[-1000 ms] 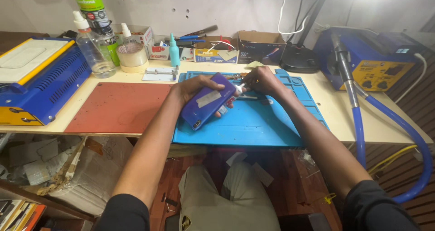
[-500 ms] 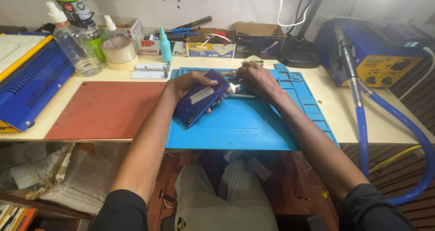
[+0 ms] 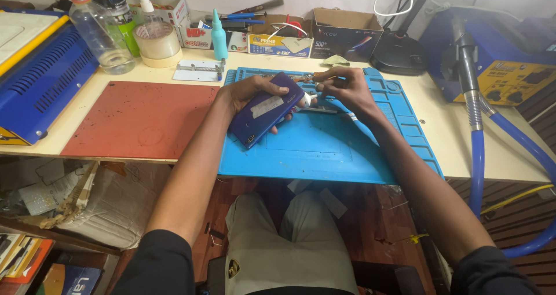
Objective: The person applies adhesive to a mobile phone chassis, attaches the back panel, and then secures the assembly with rubber bands.
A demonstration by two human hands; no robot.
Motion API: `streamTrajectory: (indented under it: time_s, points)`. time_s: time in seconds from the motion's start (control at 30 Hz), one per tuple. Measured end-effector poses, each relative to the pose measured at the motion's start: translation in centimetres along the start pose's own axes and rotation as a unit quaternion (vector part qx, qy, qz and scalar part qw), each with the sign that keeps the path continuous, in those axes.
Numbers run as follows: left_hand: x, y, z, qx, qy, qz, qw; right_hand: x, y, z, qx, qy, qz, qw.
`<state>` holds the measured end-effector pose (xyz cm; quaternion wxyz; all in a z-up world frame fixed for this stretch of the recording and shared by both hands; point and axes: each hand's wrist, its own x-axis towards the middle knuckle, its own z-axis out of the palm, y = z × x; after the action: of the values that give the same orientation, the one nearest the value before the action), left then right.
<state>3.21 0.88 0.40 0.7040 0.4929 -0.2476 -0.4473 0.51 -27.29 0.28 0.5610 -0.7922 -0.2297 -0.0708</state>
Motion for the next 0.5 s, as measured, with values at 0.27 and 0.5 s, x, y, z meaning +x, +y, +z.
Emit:
streamTrajectory:
  time_s: [0.27,0.5]
  points:
    - [-0.3,0.1,0.6,0.024,0.004,0.005,1.0,-1.7,-1.5,0.1,0.095,0.016,0.01,0.995]
    - [-0.4,0.1,0.8,0.023,0.009,0.008,1.0,-1.9,-1.1,0.0,0.173,0.005,0.037,0.984]
